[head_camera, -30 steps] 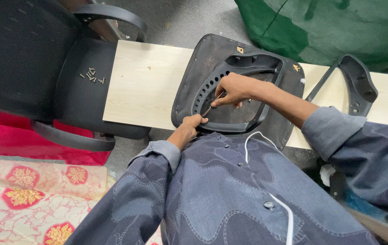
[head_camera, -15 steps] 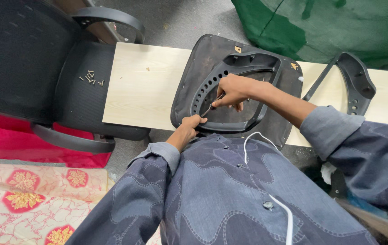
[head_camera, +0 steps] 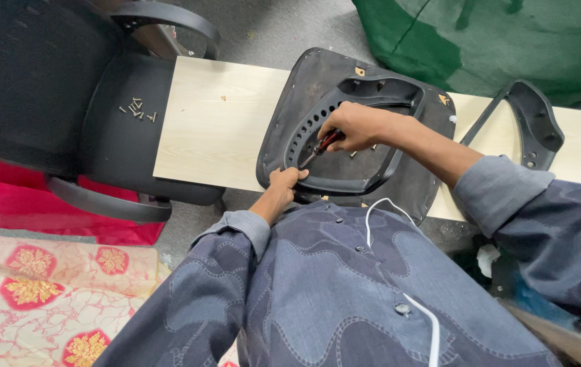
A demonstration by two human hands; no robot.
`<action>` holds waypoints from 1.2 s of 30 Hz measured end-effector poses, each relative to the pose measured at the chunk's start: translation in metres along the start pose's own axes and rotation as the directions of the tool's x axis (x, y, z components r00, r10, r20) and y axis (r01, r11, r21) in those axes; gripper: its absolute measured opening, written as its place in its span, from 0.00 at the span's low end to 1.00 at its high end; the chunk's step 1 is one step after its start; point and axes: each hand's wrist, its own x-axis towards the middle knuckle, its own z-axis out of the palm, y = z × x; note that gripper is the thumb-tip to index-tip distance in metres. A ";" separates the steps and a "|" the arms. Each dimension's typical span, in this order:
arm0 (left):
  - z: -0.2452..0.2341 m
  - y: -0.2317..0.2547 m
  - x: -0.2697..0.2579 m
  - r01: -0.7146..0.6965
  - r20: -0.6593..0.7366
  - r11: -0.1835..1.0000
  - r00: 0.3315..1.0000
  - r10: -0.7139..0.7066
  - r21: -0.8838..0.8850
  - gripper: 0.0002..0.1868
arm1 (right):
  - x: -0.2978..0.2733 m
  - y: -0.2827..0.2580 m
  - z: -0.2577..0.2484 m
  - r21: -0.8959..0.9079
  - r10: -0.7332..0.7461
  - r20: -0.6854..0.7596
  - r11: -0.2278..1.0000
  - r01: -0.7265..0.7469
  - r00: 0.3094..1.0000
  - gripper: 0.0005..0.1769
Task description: The person uses a screwdriver to attach a black plastic frame to the underside of an overturned chair seat. They insert screws into pre-drilled holes and tighten them to secure the frame to the seat.
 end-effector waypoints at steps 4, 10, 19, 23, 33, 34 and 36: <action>-0.001 0.002 -0.005 0.008 -0.018 0.999 1.000 -0.009 -0.034 0.27 | -0.003 -0.012 -0.002 0.078 0.047 0.007 0.996 -0.048 0.999 0.17; -0.001 0.000 -0.006 0.035 -0.007 0.997 0.999 -0.035 -0.067 0.28 | 0.001 -0.021 0.008 0.460 0.499 0.146 0.730 -0.505 0.854 0.20; -0.001 -0.001 -0.001 0.029 -0.039 0.999 0.999 -0.031 -0.046 0.29 | 0.007 0.009 0.013 0.002 -0.108 -0.044 0.994 0.109 0.993 0.24; -0.001 -0.003 0.005 0.035 -0.035 0.997 0.999 -0.037 -0.063 0.29 | 0.005 0.008 0.014 0.040 -0.082 0.010 0.996 0.082 0.997 0.18; -0.002 -0.002 0.007 0.076 -0.041 0.997 0.996 -0.077 -0.023 0.36 | 0.007 -0.020 0.001 0.381 0.483 0.165 0.773 -0.507 0.860 0.19; -0.002 0.000 0.007 0.081 -0.043 0.996 0.996 -0.082 -0.038 0.37 | 0.007 -0.021 0.002 0.389 0.483 0.159 0.771 -0.504 0.861 0.20; -0.002 0.000 0.007 0.092 -0.046 0.993 0.994 -0.095 -0.069 0.38 | 0.008 -0.019 0.005 0.405 0.484 0.150 0.766 -0.500 0.862 0.22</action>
